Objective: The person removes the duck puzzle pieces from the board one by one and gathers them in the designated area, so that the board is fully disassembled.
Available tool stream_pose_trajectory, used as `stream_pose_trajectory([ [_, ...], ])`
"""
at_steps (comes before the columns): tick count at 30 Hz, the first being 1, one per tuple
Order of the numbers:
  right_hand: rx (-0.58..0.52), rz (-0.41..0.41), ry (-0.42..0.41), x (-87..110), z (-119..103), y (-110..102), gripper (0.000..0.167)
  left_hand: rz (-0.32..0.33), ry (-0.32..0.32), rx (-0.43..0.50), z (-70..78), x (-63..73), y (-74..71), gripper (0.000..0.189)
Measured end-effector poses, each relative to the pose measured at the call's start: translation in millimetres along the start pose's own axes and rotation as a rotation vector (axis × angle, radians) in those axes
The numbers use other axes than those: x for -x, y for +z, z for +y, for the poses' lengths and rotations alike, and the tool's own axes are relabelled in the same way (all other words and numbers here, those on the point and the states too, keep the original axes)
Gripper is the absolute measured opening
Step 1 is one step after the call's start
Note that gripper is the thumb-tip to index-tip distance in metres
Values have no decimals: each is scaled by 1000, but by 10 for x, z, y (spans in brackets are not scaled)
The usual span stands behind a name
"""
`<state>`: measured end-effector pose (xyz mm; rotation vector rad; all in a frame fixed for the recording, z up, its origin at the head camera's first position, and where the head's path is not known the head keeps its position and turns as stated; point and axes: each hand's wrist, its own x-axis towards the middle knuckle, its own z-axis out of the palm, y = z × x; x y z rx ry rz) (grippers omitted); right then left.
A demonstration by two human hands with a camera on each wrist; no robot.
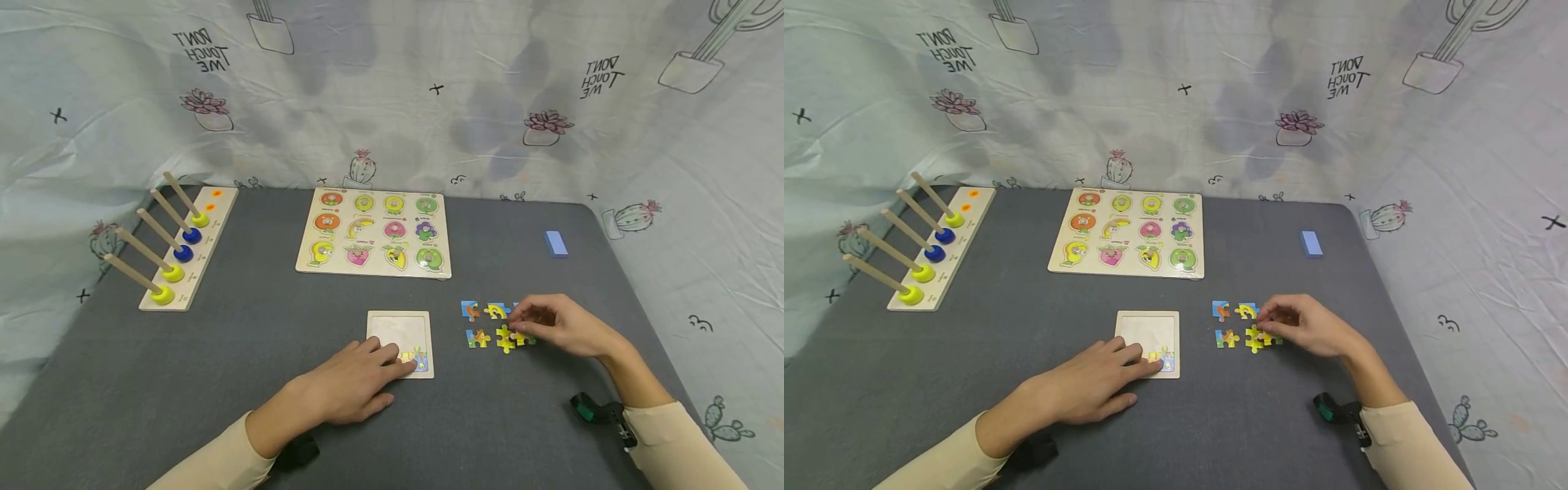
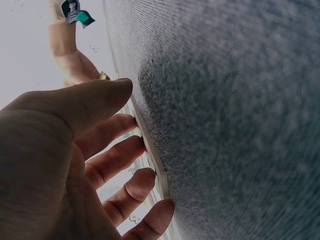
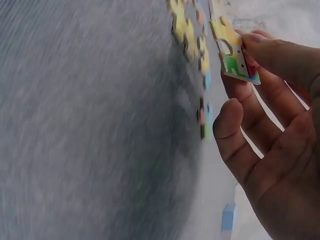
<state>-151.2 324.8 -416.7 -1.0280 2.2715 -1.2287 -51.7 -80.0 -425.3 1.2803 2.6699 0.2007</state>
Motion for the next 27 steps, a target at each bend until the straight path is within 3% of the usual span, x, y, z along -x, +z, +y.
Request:
stream_pose_trajectory([
  [21, 101, 67, 62, 202, 125, -34, 16, 5, 0, 11, 1, 2, 0, 52],
  [27, 147, 97, 64, 208, 139, -7, 16, -8, -25, -31, 46, 19, 7, 54],
])
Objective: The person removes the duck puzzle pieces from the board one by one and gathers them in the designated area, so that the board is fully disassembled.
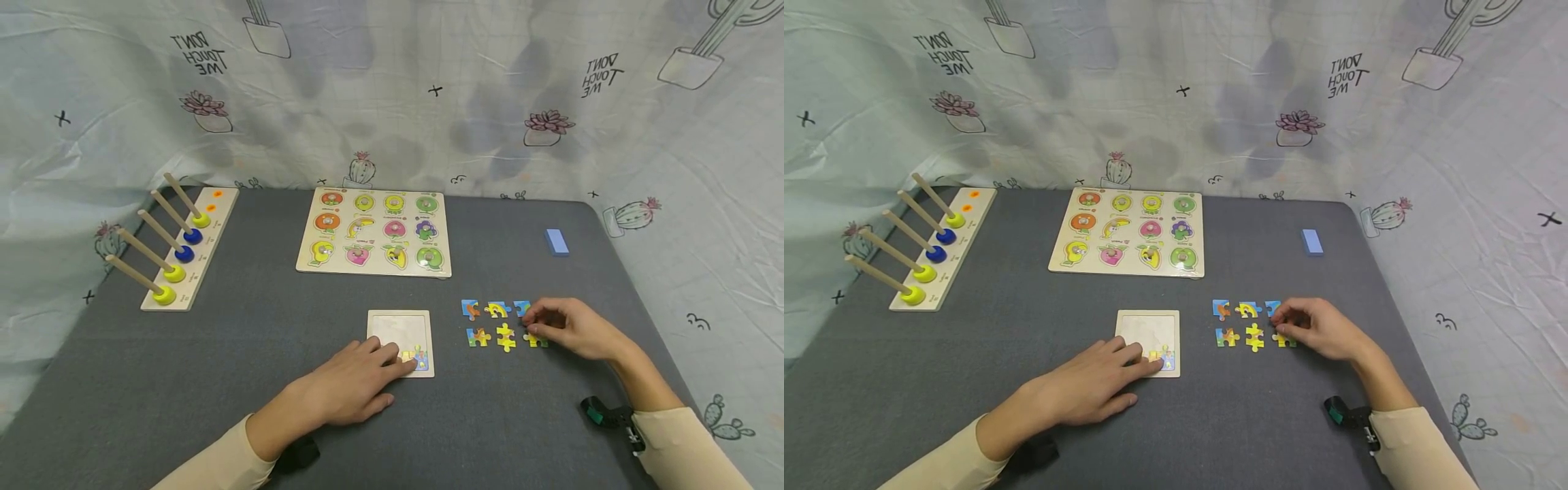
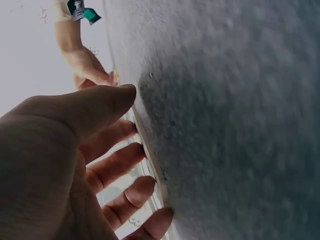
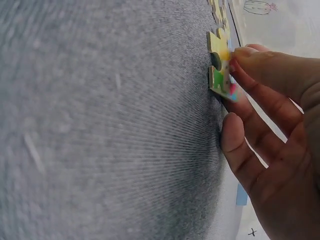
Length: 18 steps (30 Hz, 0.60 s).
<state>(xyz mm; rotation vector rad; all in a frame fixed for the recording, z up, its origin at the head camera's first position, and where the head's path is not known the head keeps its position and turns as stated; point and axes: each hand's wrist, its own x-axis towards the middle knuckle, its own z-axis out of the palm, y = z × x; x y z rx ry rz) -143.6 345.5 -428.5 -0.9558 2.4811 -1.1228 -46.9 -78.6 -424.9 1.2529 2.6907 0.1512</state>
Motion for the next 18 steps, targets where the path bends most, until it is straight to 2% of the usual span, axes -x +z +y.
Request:
stream_pose_trajectory([
  [5, 37, 19, 13, 4, -21, 3, 16, 15, -56, -119, 156, 10, 14, 58],
  [8, 56, 29, 20, -8, -73, 23, 15, 57, -89, -203, 266, 24, 33, 60],
  [11, 81, 41, -1, -27, -156, 50, 16, 93, -110, -242, 353, 37, 46, 61],
  [14, 116, 50, -44, -54, -234, 64, 17, 102, -116, -233, 424, 44, 57, 64],
  [18, 118, 46, -79, -107, -299, 78, 17, 77, -104, -213, 511, 54, 75, 67],
])
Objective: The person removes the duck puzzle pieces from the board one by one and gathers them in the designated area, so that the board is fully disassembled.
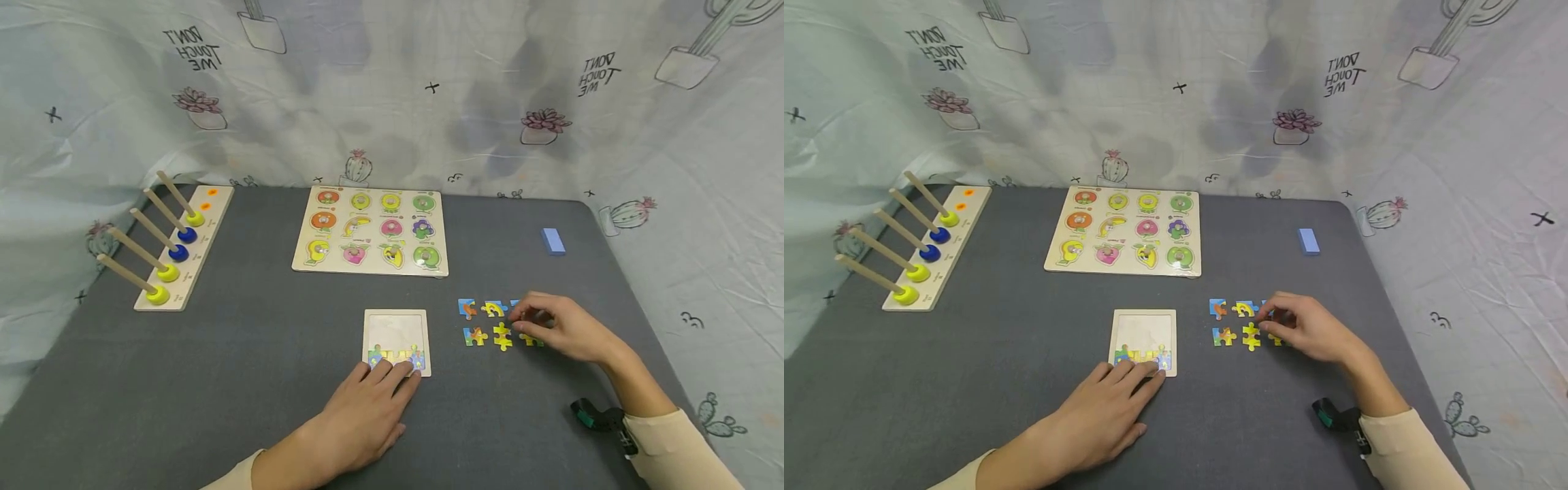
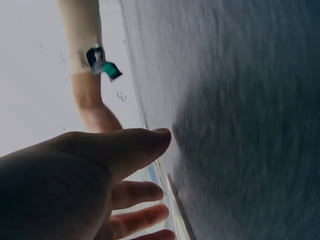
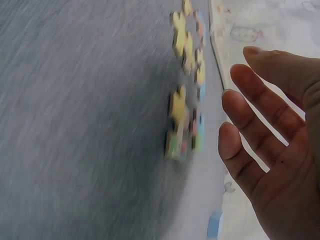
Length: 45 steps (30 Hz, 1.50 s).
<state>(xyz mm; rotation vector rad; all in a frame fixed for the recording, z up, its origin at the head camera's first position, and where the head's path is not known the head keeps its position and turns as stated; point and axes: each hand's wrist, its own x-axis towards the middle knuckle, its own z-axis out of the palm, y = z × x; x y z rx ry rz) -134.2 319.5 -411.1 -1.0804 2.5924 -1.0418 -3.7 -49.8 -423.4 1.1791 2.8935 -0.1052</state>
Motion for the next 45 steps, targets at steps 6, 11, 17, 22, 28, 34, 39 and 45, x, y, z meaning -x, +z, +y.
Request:
stream_pose_trajectory([
  [6, -37, -1, -26, -167, -63, 85, 16, -29, 12, 38, 102, 31, -2, 74],
  [11, -79, -31, -65, -337, -97, 188, 13, -63, -25, 84, 163, 22, -14, 75],
  [17, -77, -84, -71, -564, -181, 286, 8, -127, -62, 110, 209, 6, -29, 77],
  [22, -77, -106, -118, -759, -270, 378, 7, -80, -46, 72, 215, 16, -10, 76],
  [28, -108, -152, -152, -965, -392, 484, 8, -66, -46, 35, 233, 14, 16, 72],
  [34, -93, -190, -162, -1111, -488, 554, 10, -89, -43, 18, 232, 3, 9, 71],
  [39, -112, -219, -182, -1210, -531, 640, 11, -70, -36, -9, 217, 13, 24, 69],
  [45, -127, -239, -222, -1295, -554, 755, 11, -110, -36, 3, 213, 13, 12, 69],
])
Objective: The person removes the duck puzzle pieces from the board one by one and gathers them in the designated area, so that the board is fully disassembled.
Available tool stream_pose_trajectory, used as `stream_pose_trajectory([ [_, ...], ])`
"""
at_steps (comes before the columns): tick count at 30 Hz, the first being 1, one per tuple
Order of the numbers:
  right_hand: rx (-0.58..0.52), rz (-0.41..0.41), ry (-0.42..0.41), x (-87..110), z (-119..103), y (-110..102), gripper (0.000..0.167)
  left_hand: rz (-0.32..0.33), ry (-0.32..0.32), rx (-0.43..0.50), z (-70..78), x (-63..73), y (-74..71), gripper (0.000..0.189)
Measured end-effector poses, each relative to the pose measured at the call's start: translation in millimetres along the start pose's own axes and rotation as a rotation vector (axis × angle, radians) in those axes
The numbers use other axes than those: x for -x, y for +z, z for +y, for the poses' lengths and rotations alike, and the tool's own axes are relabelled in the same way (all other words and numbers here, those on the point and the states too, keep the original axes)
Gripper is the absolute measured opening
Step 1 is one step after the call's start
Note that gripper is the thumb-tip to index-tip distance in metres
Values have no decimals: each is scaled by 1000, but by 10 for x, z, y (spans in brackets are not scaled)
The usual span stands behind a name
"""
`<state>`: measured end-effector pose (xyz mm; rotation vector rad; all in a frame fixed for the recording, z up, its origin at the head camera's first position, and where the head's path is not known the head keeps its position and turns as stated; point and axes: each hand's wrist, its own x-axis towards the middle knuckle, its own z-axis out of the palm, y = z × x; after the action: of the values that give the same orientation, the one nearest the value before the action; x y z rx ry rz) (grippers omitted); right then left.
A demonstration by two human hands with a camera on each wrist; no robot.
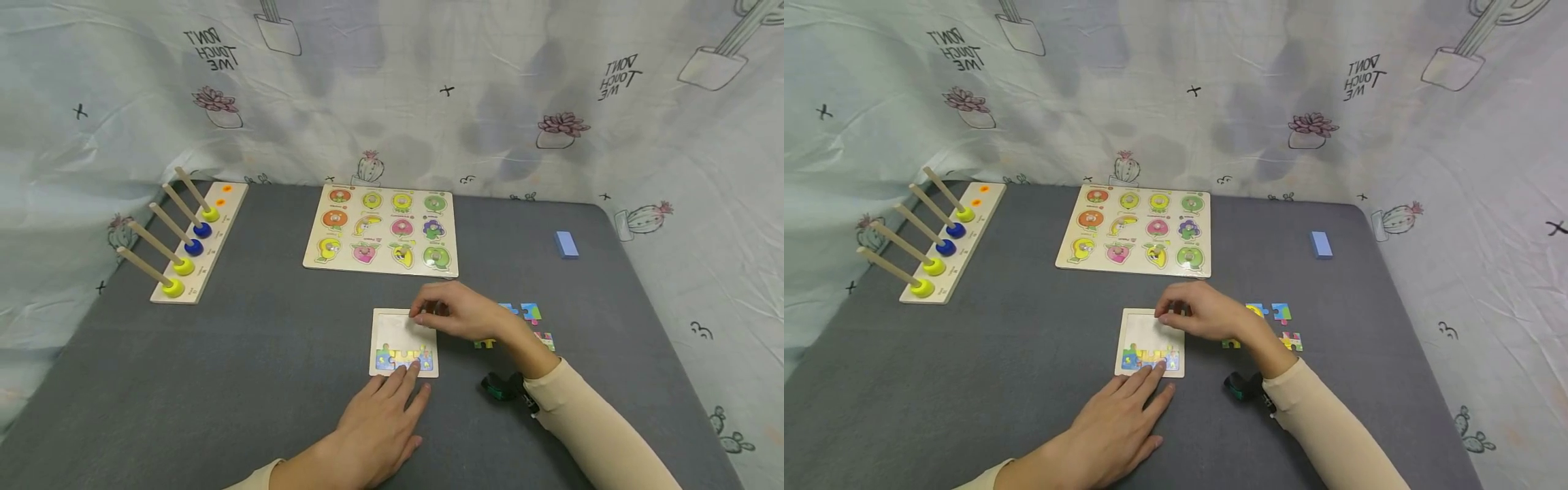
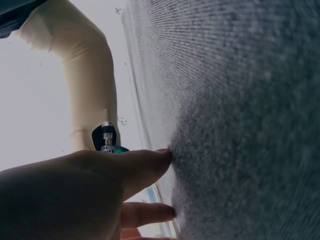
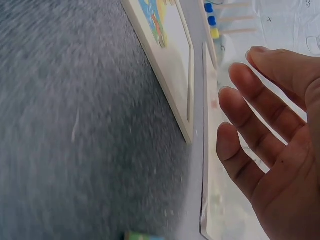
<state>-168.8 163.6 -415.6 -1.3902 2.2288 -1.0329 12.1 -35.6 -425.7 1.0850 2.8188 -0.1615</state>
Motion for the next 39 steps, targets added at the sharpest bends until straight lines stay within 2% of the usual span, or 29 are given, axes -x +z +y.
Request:
stream_pose_trajectory([
  [8, -20, -31, -6, -92, -30, 75, 11, -3, 10, 29, 15, -6, -4, 68],
  [18, -30, -77, 31, -200, -78, 169, 11, 1, 6, -1, -5, 7, -6, 69],
  [28, -85, -144, 38, -257, -104, 221, 11, -60, -5, -12, 0, -8, -37, 72],
  [35, -123, -164, 5, -298, -97, 283, 10, -22, 1, -24, -13, 25, -15, 71],
  [39, -123, -177, 0, -312, -101, 307, 10, -23, 11, 10, -31, 41, -14, 71],
])
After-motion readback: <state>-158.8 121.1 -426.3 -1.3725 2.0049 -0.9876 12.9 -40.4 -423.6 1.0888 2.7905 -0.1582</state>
